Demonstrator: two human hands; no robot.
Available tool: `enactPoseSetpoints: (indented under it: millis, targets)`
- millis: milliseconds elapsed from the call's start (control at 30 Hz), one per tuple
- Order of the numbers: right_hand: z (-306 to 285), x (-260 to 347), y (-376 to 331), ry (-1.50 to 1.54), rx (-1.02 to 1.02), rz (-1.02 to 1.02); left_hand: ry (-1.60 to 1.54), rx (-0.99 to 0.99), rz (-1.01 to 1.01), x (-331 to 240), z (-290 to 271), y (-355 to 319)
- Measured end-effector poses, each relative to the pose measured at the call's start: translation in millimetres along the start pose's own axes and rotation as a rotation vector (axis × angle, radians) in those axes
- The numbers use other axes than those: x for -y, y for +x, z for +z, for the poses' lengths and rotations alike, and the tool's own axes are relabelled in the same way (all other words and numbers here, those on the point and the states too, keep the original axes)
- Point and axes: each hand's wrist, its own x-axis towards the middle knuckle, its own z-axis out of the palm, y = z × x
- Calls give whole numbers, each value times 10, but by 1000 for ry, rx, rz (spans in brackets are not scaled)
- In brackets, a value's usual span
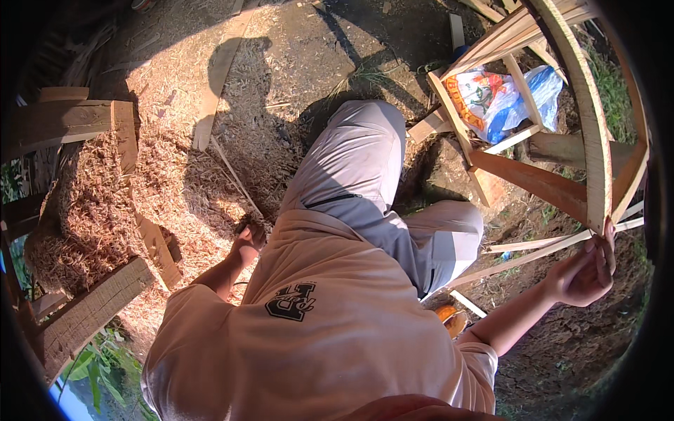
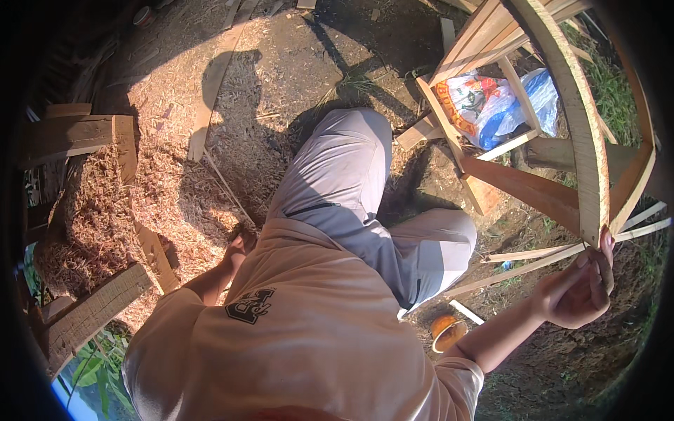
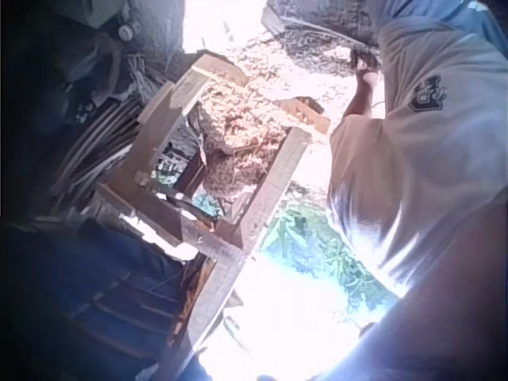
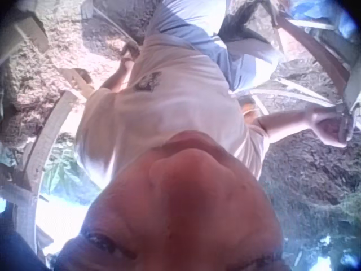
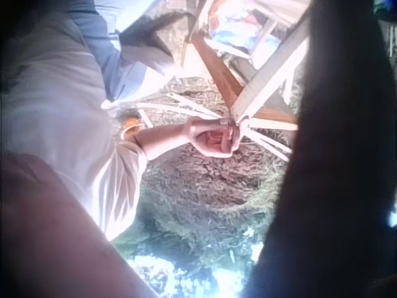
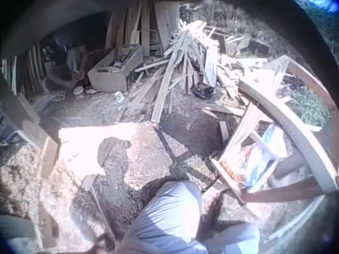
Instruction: The person assembles a wooden chair frame outdoors, using a hammer to drive nails into the joints. They handle various wooden planks and slats, aligning them to form the chair structure and securing them with nails.
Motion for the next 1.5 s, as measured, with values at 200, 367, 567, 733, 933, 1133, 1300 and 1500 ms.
enactPoseSetpoints:
  millis: [200, 367, 567, 733, 933, 1133, 1300, 1500]
  targets:
    - [27, 84, 68, 36, 37, 14, -138, 323, -5, 103, -440, -237]
    - [95, 84, 60, 69, 16, 7, -343, 560, -152, 56, -1109, -523]
    - [137, 73, 43, 118, -29, 11, -70, 850, -83, 534, -2338, -805]
    - [149, 106, 7, 113, -38, 62, -226, 633, -529, 765, -4209, -1621]
    - [164, 117, 30, 122, -27, 91, -477, 63, -475, 1133, -5014, -2016]
    - [178, -27, -118, 188, -56, 65, -1517, -454, -32, 739, -4606, -517]
    - [162, 2, -107, 145, -31, 113, -1893, -485, 240, -121, -4585, 1042]
    - [140, 33, -27, 137, -6, 72, -2108, -308, 177, -857, -4549, 1894]
